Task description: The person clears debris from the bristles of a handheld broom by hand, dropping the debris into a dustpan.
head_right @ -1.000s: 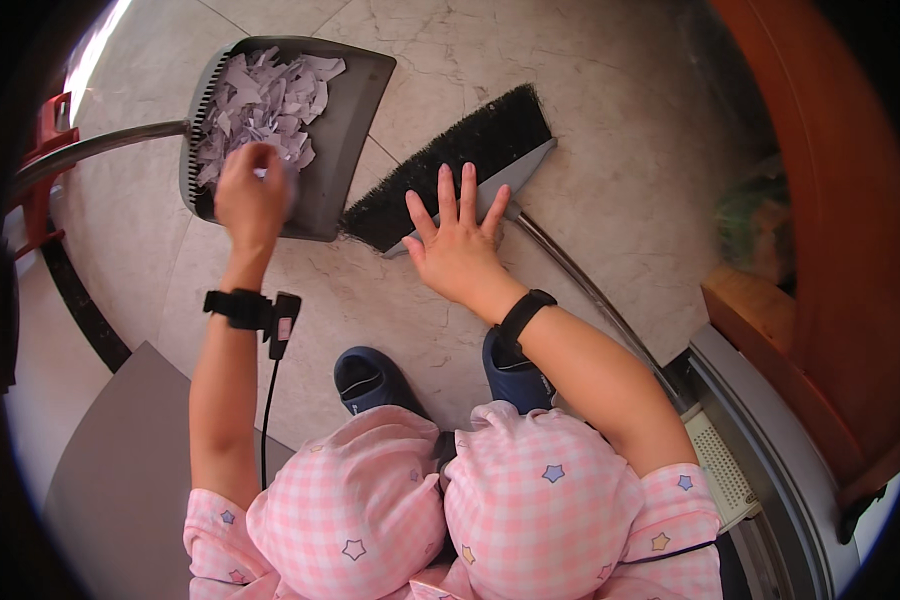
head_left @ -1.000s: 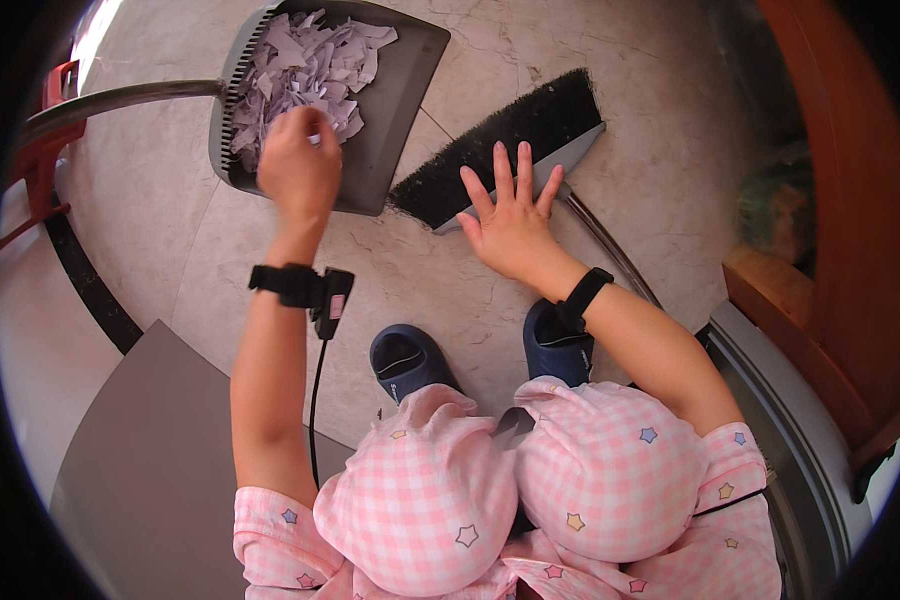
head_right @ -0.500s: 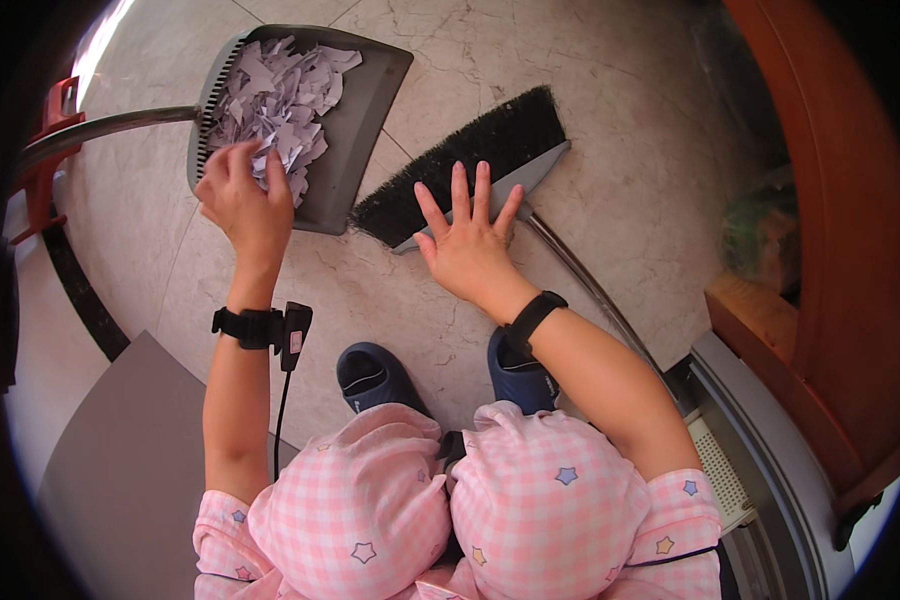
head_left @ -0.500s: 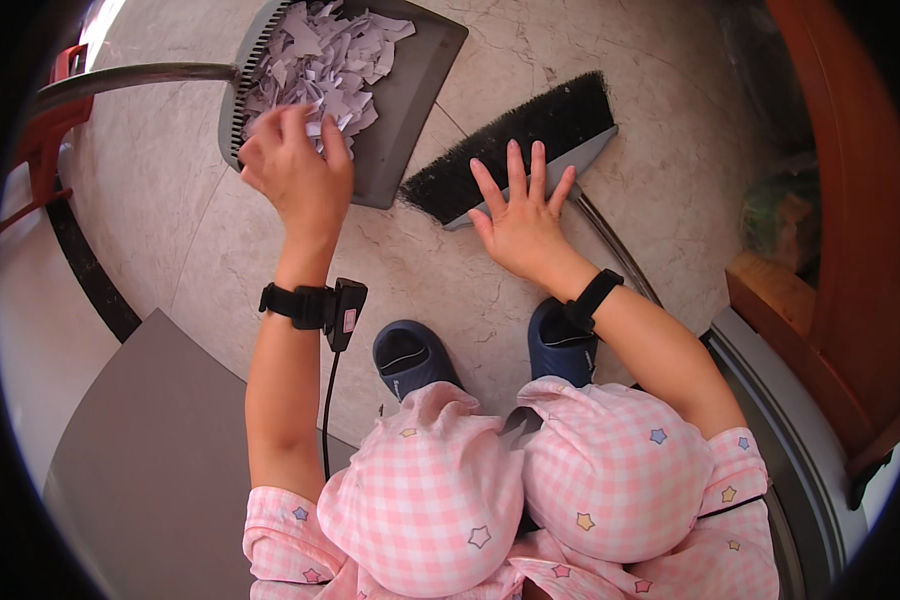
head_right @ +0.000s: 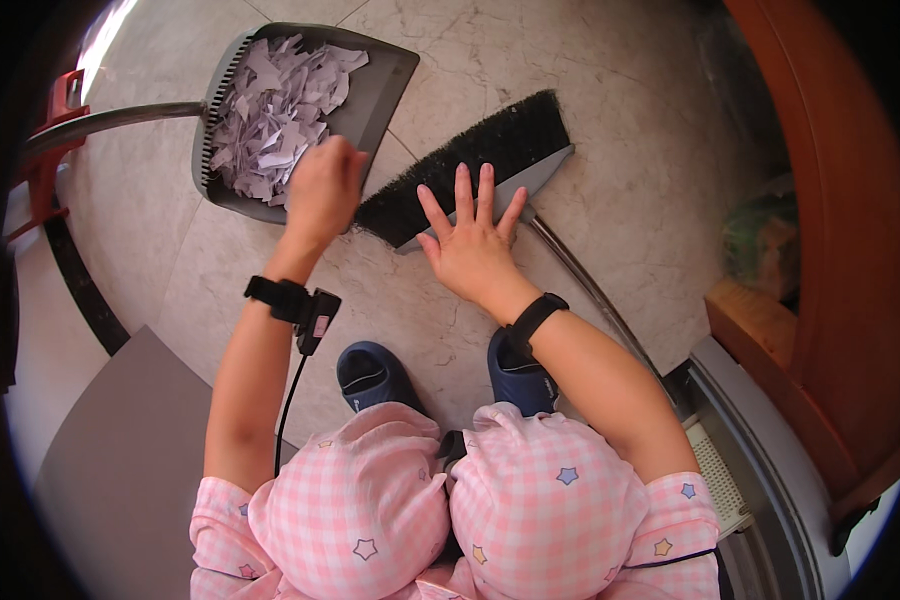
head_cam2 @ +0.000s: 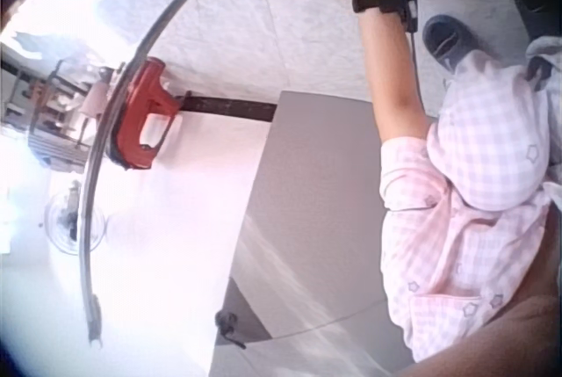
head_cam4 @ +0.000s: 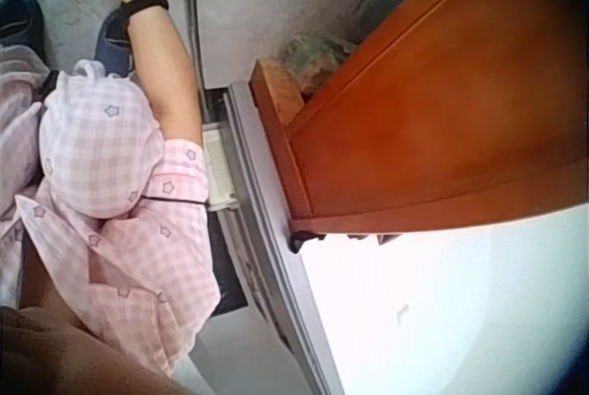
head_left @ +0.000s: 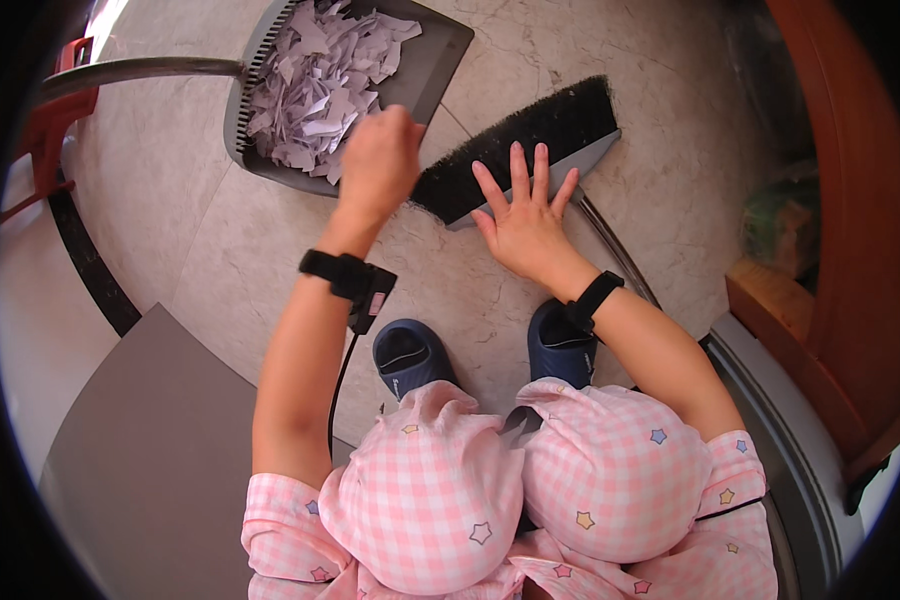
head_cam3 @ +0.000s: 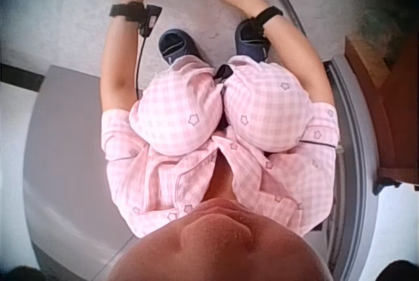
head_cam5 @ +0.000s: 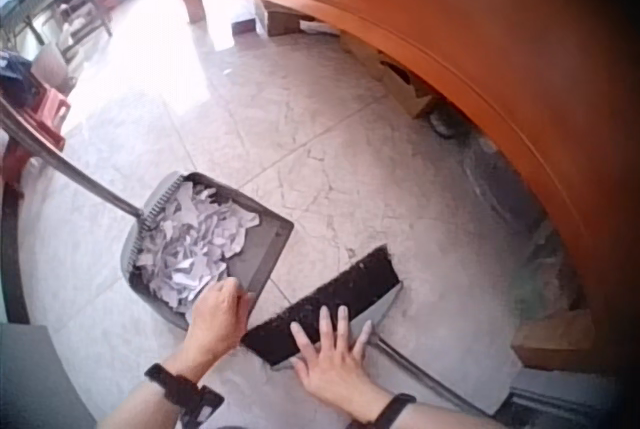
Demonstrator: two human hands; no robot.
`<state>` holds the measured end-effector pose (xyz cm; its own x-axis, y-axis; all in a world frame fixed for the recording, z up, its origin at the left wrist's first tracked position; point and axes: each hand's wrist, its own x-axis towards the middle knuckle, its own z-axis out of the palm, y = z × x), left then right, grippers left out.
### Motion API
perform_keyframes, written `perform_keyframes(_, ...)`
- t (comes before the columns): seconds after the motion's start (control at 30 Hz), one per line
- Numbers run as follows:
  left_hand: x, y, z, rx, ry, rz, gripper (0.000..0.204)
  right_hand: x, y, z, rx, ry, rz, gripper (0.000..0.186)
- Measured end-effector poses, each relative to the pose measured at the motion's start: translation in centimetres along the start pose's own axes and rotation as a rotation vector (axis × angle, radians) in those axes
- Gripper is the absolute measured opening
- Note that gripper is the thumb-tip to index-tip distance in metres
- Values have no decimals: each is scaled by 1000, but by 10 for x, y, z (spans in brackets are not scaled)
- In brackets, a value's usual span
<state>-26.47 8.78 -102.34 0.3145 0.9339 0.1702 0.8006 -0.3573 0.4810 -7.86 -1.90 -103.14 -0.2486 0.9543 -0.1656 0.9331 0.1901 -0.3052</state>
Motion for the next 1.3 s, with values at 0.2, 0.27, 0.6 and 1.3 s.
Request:
perform_keyframes(0.2,14,-35,-65,294,406,-268,13,-1,2,-8,-3,2,-12,59)
perform_keyframes(0.27,11,-27,-76,334,469,-298,14,-4,6,-8,-18,-3,1,59)
perform_keyframes(0.6,-31,-20,-76,548,369,-62,11,5,-19,-2,-15,-27,12,59)
perform_keyframes(1.3,-15,-95,-102,544,279,-204,23,21,-48,1,-1,-17,-5,59)
